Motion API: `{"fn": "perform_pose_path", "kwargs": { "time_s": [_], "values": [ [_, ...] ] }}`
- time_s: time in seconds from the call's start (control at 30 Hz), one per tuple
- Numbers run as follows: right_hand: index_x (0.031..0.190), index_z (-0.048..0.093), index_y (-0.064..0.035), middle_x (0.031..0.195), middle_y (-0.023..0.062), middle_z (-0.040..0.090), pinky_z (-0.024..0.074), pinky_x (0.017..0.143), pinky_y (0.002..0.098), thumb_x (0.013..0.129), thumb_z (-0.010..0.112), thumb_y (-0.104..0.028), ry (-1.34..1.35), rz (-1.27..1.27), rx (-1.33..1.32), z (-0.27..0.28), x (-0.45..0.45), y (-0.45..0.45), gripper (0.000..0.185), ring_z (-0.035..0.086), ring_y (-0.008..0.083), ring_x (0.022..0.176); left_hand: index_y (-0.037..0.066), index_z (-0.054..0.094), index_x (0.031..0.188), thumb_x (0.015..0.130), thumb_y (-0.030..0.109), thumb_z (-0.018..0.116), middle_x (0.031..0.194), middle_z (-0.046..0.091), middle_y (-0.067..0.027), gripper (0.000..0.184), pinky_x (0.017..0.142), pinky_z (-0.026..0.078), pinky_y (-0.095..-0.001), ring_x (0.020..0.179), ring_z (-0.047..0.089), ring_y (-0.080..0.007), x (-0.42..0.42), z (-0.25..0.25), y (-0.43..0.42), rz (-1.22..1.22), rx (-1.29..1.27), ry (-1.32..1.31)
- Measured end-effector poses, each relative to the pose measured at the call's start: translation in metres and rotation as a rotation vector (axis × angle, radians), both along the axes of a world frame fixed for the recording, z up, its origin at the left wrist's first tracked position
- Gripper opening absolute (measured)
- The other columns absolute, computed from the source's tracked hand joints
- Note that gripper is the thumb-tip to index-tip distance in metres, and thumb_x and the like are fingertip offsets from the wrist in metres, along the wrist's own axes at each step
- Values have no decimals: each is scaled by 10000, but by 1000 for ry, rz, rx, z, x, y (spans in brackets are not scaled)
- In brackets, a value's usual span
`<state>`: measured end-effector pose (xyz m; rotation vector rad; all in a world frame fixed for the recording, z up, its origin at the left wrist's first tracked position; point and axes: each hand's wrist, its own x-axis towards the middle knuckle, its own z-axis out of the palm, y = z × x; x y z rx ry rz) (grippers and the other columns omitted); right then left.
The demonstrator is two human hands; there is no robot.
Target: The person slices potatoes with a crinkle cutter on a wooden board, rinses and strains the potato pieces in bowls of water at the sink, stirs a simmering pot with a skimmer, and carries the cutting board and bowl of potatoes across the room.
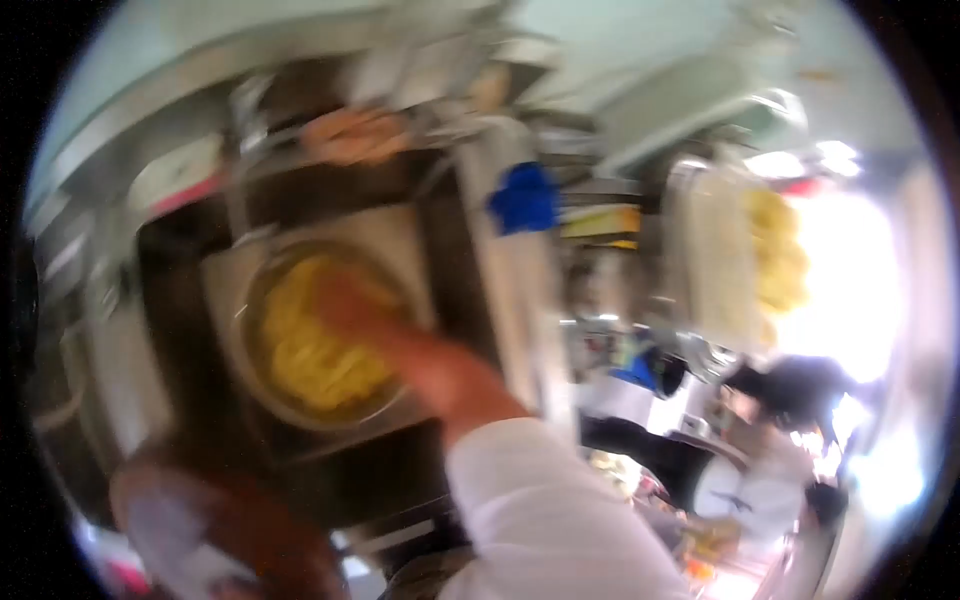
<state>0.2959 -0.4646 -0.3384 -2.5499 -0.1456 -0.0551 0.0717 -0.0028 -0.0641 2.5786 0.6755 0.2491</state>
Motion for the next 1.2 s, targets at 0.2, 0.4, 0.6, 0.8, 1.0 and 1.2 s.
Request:
{"fn": "perform_pose_path", "kwargs": {
  "time_s": [0.2,0.4,0.6,0.8,1.0,1.2],
  "values": [
    [1327,342,9,1309,223,408,361,956,503,892,477,-322,403,-304,-322,46,-81,33,563,420,437,1151,-87,509,1153,814,134,412,1066,567,-186,417,855,450,-377,952,541,-283,5,10,11,136,2,-161],
    [996,605,46,1022,253,607,452,860,450,895,467,-265,766,224,-113,52,-46,59,355,579,414,948,-76,537,1112,814,105,405,1009,582,-171,374,813,465,-364,903,558,-268,5,7,-3,113,42,-172],
    [942,592,24,844,117,636,484,694,363,848,648,-273,-192,-506,708,246,39,12,317,610,228,747,-50,562,1055,907,178,493,891,614,-139,281,723,478,-345,791,582,-225,15,13,-17,248,-38,-157],
    [1164,514,81,986,217,586,475,829,342,807,690,-345,-354,-358,313,348,134,-12,583,577,274,961,-33,578,988,904,108,560,918,637,-145,166,724,489,-330,811,604,-206,67,100,-122,45,-385,-143],
    [1135,573,60,926,172,626,484,734,308,869,617,-347,-119,-237,396,354,131,-75,488,602,217,830,-45,592,942,873,177,543,826,624,-215,238,695,462,-391,773,614,-341,186,43,-247,-578,-633,307],
    [962,608,13,821,43,618,469,639,274,905,578,-400,137,-452,477,324,65,-79,418,570,124,689,-6,630,969,866,146,535,765,621,-90,207,571,453,-345,638,551,-176,286,-94,-322,-476,-853,148]
  ]
}}
